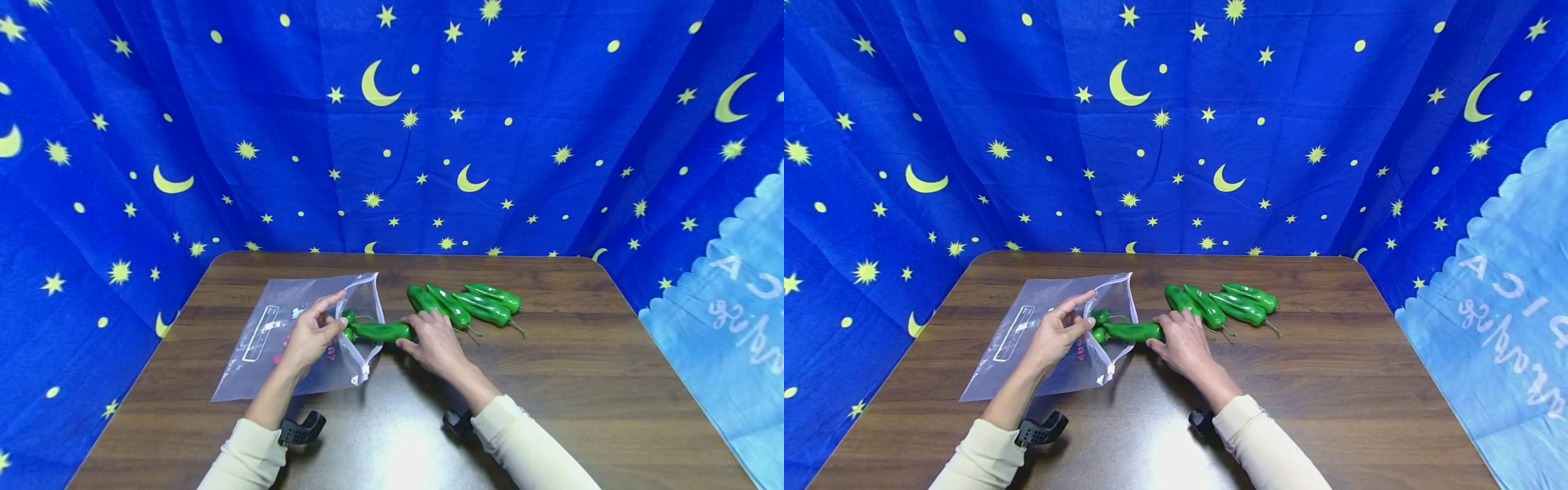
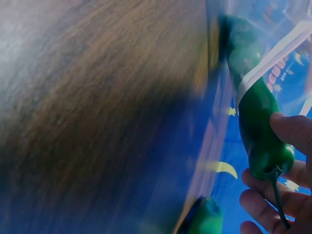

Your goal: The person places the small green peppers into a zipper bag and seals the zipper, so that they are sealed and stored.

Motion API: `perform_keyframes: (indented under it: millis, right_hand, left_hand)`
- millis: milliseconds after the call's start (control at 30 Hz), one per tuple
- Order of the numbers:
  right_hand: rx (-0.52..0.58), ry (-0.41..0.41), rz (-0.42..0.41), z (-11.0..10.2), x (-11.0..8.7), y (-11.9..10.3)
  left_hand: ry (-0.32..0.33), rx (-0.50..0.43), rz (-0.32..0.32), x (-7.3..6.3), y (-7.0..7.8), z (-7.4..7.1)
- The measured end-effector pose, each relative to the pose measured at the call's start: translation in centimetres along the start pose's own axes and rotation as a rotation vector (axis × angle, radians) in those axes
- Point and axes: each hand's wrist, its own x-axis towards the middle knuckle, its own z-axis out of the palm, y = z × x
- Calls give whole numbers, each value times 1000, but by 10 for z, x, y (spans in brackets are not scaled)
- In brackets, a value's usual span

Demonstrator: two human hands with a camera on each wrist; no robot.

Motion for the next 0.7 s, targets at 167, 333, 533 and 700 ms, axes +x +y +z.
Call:
perform_keyframes:
  millis: [167,333,533,700]
  right_hand:
    - [-2,-13,-3,1,3,-3]
    - [-2,-27,-4,3,6,-7]
    - [2,-17,-10,7,7,-9]
    - [9,5,-24,9,8,-11]
  left_hand:
    - [0,-13,4,1,-1,0]
    - [-16,-30,11,0,1,0]
    - [-28,-19,19,1,0,0]
    - [-28,-18,16,2,-2,0]
